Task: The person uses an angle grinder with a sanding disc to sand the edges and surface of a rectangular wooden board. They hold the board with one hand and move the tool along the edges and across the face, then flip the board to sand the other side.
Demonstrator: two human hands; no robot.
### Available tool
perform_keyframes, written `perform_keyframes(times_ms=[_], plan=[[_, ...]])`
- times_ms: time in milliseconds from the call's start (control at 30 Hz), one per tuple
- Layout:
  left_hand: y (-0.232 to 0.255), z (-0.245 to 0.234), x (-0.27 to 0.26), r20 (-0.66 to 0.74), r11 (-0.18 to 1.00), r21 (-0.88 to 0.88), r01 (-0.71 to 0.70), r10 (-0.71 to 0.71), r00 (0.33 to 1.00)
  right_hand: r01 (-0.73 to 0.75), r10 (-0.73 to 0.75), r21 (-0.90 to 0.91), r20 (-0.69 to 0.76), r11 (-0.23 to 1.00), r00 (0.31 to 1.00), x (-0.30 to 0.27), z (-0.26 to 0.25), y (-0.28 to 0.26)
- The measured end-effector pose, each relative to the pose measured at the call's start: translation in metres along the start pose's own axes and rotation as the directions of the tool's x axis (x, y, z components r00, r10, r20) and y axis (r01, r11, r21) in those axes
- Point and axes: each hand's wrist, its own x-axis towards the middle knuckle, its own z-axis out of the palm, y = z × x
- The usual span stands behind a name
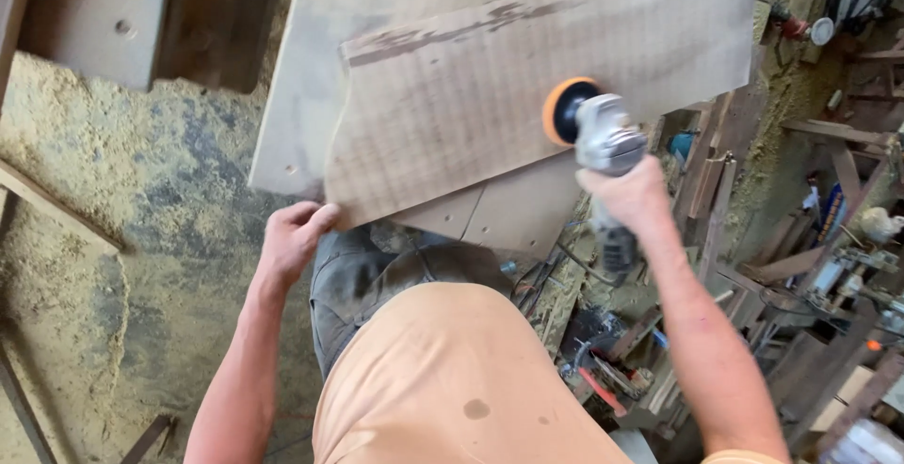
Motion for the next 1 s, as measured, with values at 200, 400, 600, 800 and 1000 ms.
perform_keyframes(times_ms=[200,400,600,800,1000], plan=[[0.005,0.029,-0.020,-0.273,0.981,-0.195,-0.026,-0.028,0.962,-0.018,0.040,0.140,-0.155,0.990,0.987,0.090,-0.076,0.047],[0.016,0.035,-0.026,-0.297,0.960,-0.275,0.047,-0.132,0.946,0.126,-0.107,0.261,-0.084,0.957,0.991,0.211,-0.119,0.137],[0.030,0.029,-0.025,-0.260,0.942,-0.319,0.100,-0.189,0.947,0.034,-0.015,0.288,-0.068,0.957,0.998,0.222,-0.138,0.120],[0.029,0.020,-0.020,-0.214,0.954,-0.291,0.067,-0.133,0.968,0.203,-0.196,0.144,-0.061,0.969,0.979,0.171,-0.098,0.048],[0.004,0.021,-0.010,-0.204,0.942,-0.333,0.041,-0.114,0.972,0.095,-0.076,-0.209,0.098,0.973,0.992,0.062,-0.056,-0.089]])
